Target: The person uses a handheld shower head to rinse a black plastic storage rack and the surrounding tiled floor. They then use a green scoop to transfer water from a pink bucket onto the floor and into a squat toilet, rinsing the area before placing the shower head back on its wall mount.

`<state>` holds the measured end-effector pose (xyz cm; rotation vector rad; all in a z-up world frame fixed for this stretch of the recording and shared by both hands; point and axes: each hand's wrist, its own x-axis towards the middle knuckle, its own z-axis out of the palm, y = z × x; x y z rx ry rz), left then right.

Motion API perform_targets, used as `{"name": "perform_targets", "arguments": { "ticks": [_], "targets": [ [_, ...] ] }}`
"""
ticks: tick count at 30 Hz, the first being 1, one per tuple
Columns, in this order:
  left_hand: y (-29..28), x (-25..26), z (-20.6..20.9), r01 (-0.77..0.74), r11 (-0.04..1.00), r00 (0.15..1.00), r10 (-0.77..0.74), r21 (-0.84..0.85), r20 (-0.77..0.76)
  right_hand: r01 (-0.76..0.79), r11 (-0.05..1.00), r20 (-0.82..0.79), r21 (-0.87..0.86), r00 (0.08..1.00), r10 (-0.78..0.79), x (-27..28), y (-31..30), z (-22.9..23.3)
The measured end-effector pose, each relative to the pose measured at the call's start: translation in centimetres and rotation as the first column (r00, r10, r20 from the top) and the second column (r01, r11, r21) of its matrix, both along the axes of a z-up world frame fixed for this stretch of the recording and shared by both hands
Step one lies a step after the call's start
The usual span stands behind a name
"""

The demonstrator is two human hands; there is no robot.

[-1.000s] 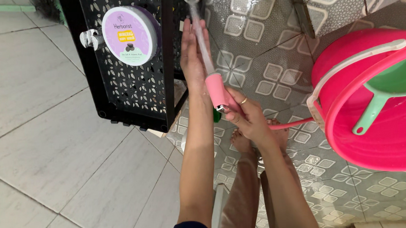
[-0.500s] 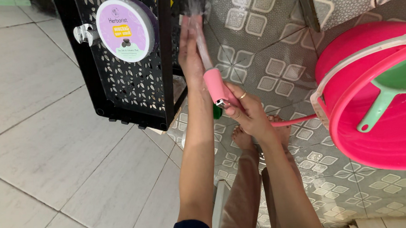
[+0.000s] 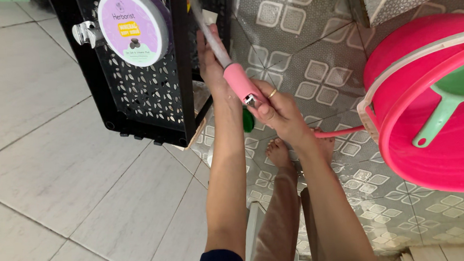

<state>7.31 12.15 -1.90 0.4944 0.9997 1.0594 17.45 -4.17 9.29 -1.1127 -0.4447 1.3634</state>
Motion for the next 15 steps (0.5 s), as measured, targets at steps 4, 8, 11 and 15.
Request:
{"name": "perform_targets", "arguments": {
  "ticks": [4, 8, 11, 15],
  "targets": [
    [-0.1, -0.2, -0.6, -0.081, 0.994, 0.987, 0.090, -0.072, 0.134, -0.034, 0.999, -0.054, 0.001, 0.998, 0.034, -0.7, -1.1, -0.1],
    [-0.4, -0.4, -0.7, -0.086, 0.992, 0.977, 0.102, -0.093, 0.186, -0.037, 0.999, -0.006, -0.022, 0.999, 0.037, -0.5, -1.5, -0.4],
    [-0.2, -0.8, -1.2, -0.052, 0.999, 0.994, 0.053, -0.012, 0.101, -0.048, 0.998, -0.040, -0.037, 0.998, 0.046, 0.0, -1.0, -0.4],
    [-0.4, -1.0, -1.1, -0.107, 0.994, 0.989, 0.110, -0.035, 0.095, -0.097, 0.994, 0.127, 0.041, 0.988, 0.091, 0.1, -1.1, -0.3]
  ]
}}
